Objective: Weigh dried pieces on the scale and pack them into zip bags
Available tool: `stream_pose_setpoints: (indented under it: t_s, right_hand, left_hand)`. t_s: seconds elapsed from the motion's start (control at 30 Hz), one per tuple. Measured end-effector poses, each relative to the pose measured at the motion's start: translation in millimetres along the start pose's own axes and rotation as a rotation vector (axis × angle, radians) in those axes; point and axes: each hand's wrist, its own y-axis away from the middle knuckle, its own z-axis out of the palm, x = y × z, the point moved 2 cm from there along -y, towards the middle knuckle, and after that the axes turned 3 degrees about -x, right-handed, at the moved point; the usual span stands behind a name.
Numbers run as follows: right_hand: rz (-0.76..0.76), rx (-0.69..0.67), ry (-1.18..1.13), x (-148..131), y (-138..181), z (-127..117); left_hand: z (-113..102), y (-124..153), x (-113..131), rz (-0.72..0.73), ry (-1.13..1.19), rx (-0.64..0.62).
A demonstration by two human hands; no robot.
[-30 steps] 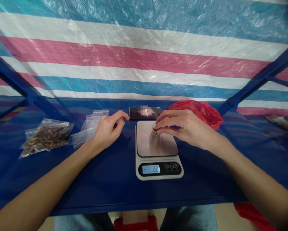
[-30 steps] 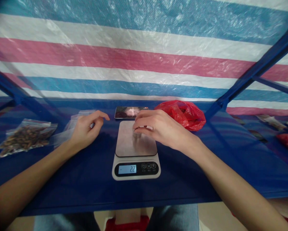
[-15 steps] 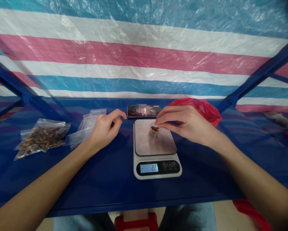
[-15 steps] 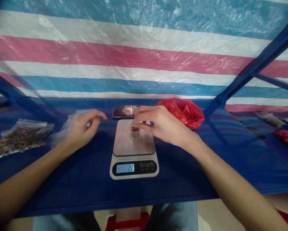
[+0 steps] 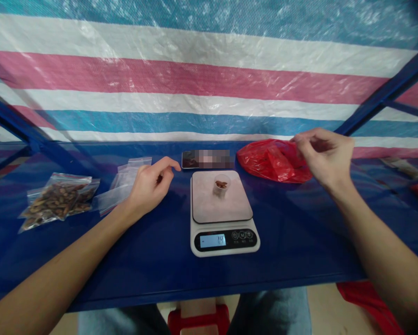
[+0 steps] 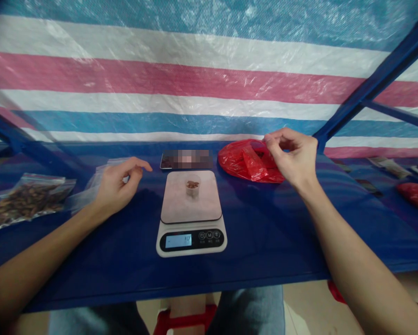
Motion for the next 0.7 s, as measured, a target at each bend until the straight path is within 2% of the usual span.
stream_pose_setpoints:
  t_s: [0.1,0.2,0.3,0.5,0.7]
  right_hand:
    - [0.016,-0.187,0.112,9,3,3]
    - [-0.033,-0.332,0.224,10,6,9]
    - [-0.072,-0.396,0.303,12,8,14]
    - [-0.113,-0.409,0.297,18,4,14]
    - [-0.221,-0.633,0.213,28,6,19]
  left_hand:
    - [-1,0,-1,-0.010,-0.017,0.017]
    - [-2,0,-2,-0.009,-0.020,0.023]
    - [-2,0,0,-0.018,-0.004,0.019]
    - [-4,-1,2,-0.041,0.031,0.015]
    - [-5,-2,3,-0.033,0.021,0.016]
